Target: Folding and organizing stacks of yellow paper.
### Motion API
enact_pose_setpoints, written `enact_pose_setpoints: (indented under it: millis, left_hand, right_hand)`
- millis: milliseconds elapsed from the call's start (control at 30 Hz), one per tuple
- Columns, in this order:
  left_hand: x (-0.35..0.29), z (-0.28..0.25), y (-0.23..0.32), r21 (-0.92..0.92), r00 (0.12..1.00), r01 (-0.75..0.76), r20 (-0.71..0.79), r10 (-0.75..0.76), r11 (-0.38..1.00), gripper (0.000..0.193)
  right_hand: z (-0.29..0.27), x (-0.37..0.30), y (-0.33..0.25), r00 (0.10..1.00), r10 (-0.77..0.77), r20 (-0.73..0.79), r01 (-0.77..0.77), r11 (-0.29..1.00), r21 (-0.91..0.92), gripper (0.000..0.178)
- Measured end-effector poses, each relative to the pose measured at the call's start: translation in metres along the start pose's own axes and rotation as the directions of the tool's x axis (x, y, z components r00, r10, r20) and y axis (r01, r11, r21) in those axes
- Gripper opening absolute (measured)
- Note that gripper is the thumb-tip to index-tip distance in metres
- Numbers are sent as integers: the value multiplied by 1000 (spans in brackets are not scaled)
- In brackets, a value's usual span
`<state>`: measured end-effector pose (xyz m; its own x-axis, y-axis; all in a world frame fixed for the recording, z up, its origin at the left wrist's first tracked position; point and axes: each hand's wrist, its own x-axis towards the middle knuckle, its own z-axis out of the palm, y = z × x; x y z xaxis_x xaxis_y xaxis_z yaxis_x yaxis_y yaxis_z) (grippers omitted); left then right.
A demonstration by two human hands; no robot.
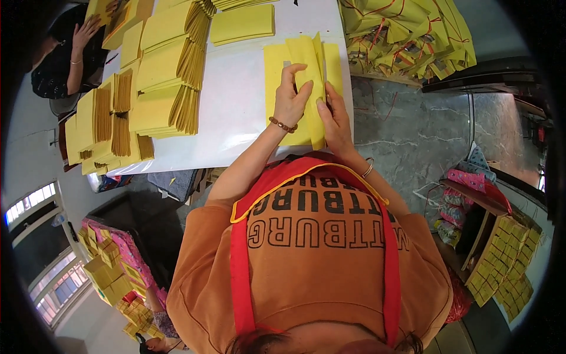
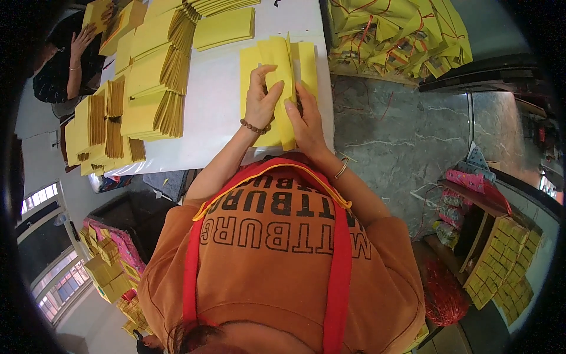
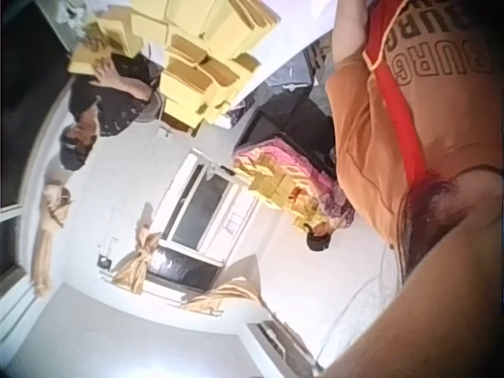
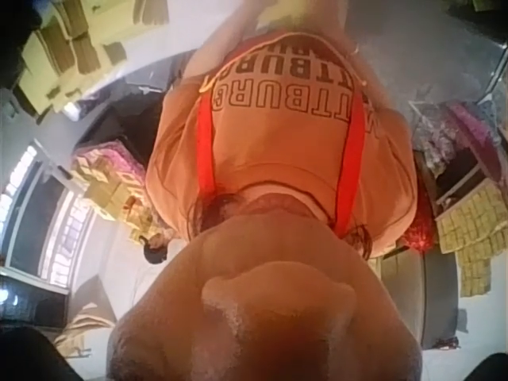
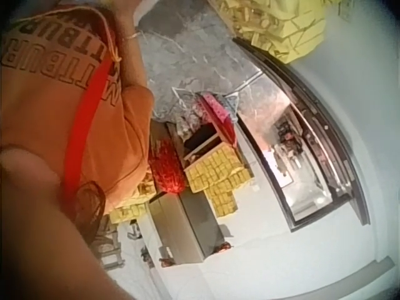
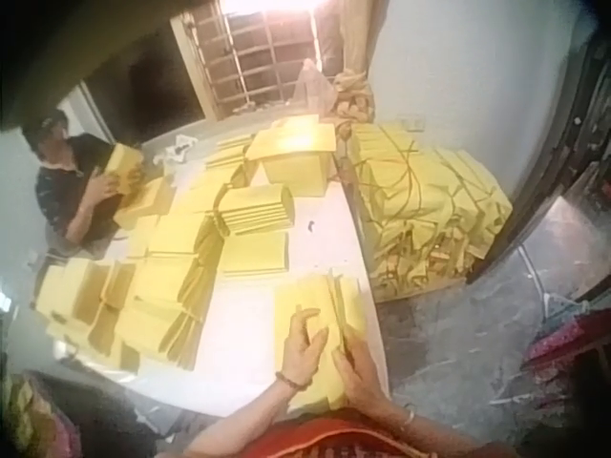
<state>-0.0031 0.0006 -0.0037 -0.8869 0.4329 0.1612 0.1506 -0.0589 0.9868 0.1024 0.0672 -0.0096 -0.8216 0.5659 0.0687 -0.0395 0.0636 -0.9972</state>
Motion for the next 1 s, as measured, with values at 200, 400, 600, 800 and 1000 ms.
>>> enact_pose_setpoints:
  millis: [200, 400, 600, 800, 1000]
  left_hand:
    - [0, -6, -5, 54, 989, -46, 144, 38, 997, 22]
    - [1, -3, -8, 62, 992, -4, 125, -4, 998, 28]
    - [1, -3, -6, 40, 990, 46, 131, -51, 998, 30]
    - [1, -3, -2, 95, 988, 22, 147, -36, 995, 34]
    - [1, -3, -3, 54, 989, 14, 147, -22, 998, 33]
  right_hand:
    - [0, -1, -1, 1000, -2, 8, 2, 1000, -11, 48]
    - [0, 0, -2, 1000, -17, 12, 18, 998, -53, 49]
    - [-1, 0, -6, 1000, -11, 17, 12, 999, -52, 49]
    - [-1, 0, -3, 999, -27, 28, 28, 999, -37, 49]
    - [-1, 1, -4, 999, -37, 21, 37, 999, -22, 50]
